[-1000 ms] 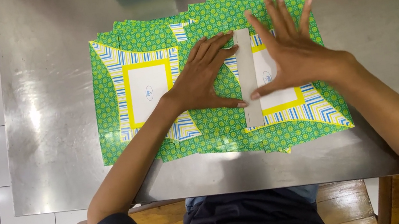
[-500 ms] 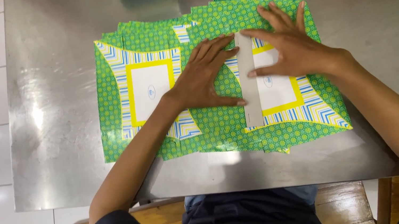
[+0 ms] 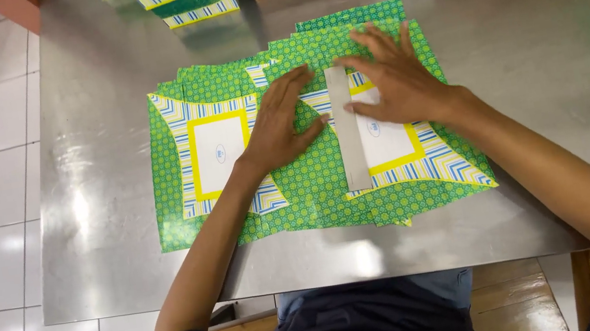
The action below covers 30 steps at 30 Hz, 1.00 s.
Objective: The person assembles flat-packed cardboard boxes by folding along pre-scored lines and interlocking tabs. They handle multiple units one at a time, flipping and pressing the flaps to form the box shape on a metal worktable.
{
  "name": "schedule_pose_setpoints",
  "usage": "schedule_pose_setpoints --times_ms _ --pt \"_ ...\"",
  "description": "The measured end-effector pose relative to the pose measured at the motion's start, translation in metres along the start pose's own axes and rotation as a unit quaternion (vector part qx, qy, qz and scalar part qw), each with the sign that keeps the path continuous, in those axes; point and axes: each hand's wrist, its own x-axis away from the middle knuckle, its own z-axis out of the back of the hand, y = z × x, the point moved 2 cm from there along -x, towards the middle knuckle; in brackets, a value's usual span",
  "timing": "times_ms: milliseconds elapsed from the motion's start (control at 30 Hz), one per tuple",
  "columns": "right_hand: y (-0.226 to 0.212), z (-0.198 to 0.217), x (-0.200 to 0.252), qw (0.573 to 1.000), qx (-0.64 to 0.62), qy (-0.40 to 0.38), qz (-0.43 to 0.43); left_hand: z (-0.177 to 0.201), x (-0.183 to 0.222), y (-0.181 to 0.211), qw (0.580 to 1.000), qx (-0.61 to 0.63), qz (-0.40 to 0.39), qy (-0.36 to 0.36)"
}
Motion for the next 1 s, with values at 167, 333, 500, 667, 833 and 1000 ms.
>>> schedule_pose_setpoints --times_ms 167,333,500,667,833,1000 --pt "-0.037 0.023 0.015 0.983 -0.010 -0.181 0.041 0.007 0.004 -0.003 0.998 -0.015 0.009 0.064" --pt "-0.046 0.027 0.023 0.984 0.080 -0.070 0.140 0.003 0.007 -0.032 0.979 0.092 0.018 0.179" --pt "-0.028 0.023 0.034 0.976 -0.065 0.102 0.182 0.039 0.016 -0.029 0.983 0.151 0.009 0.104" --pt "-0.034 0.028 0.037 0.922 -0.163 0.276 0.217 0.102 0.027 -0.005 0.953 0.285 0.044 -0.095" --pt "-0.011 0.029 0.049 0.881 -0.176 0.397 0.186 0.137 0.062 -0.043 0.912 0.345 0.103 -0.196" --pt "-0.032 0.038 0.048 0.876 -0.294 0.381 0.016 0.178 0.116 -0.079 0.925 0.283 0.200 -0.153"
